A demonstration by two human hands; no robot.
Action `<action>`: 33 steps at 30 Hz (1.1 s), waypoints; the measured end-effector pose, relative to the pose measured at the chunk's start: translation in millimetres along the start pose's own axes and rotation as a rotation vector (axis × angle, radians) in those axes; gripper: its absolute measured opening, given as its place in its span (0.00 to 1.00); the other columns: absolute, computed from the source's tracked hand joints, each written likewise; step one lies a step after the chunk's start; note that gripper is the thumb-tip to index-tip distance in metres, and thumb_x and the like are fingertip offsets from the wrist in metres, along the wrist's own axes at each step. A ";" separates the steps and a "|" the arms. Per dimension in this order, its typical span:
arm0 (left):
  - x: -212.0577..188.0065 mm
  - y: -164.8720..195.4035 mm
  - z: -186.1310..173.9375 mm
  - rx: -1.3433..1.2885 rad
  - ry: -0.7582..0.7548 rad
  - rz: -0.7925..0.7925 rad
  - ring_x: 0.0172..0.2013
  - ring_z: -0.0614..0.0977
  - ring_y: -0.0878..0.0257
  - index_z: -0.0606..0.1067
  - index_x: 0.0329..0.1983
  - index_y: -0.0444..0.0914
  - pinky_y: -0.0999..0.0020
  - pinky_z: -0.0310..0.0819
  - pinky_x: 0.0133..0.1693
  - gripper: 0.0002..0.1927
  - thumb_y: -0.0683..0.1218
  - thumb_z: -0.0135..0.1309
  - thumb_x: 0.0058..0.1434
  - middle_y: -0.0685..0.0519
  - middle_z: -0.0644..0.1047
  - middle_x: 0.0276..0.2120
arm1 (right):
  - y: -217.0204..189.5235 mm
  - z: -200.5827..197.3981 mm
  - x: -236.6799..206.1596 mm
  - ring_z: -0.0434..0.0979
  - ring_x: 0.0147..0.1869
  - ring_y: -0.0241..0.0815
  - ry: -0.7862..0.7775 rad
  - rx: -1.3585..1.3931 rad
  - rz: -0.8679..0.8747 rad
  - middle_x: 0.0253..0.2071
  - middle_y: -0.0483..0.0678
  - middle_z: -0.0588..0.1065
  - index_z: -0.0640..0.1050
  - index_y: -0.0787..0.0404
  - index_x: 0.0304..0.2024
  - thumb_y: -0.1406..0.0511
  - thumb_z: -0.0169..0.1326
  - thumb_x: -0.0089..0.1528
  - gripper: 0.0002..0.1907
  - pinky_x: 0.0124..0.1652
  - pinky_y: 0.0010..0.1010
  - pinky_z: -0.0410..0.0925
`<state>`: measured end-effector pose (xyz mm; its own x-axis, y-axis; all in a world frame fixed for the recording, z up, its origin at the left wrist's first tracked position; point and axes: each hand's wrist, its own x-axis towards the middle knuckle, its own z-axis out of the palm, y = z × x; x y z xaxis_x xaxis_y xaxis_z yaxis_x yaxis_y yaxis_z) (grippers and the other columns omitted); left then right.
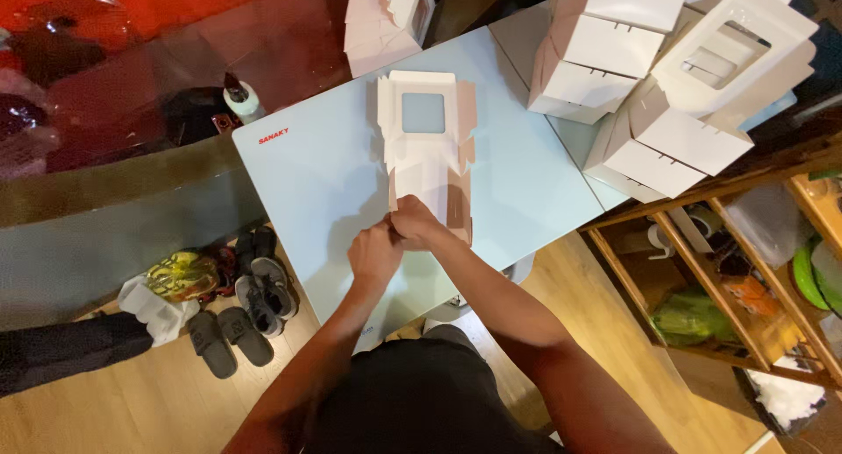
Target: The person assembles flat white cardboard boxes by folding and interlocking the flaps to form rectangular containers. They repeatedly pick up flat pieces, fold the sides, and stack the completed boxes on a light blue table.
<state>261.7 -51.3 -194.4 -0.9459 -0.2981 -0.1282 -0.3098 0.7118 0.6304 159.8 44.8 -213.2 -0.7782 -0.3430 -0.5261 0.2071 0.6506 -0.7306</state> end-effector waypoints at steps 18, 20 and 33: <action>73.3 105.0 55.6 -0.306 -0.230 0.238 0.31 0.84 0.45 0.77 0.32 0.32 0.57 0.77 0.36 0.16 0.51 0.57 0.64 0.40 0.81 0.28 | 10.4 -191.0 42.9 0.83 0.37 0.56 0.525 -0.523 -0.201 0.32 0.59 0.78 0.81 0.67 0.27 0.58 0.61 0.58 0.16 0.42 0.39 0.76; 82.0 99.9 67.0 -0.309 -0.171 0.299 0.32 0.83 0.43 0.78 0.30 0.33 0.55 0.76 0.36 0.11 0.47 0.55 0.61 0.38 0.80 0.29 | 21.4 -188.8 36.6 0.86 0.32 0.50 0.417 -0.295 -0.121 0.25 0.53 0.81 0.81 0.65 0.25 0.61 0.56 0.59 0.14 0.42 0.34 0.78; 73.9 115.3 66.3 -0.312 -0.171 0.115 0.31 0.80 0.39 0.75 0.27 0.31 0.48 0.72 0.36 0.09 0.42 0.51 0.58 0.35 0.78 0.29 | 51.3 -121.8 -26.8 0.74 0.28 0.67 0.841 -0.187 -0.436 0.24 0.64 0.74 0.75 0.67 0.23 0.69 0.53 0.61 0.11 0.30 0.49 0.69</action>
<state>149.7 51.0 -182.0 -0.9834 -0.0986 -0.1522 -0.1811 0.4987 0.8476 119.1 169.9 -183.6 -0.9497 -0.0296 0.3118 -0.2414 0.7036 -0.6684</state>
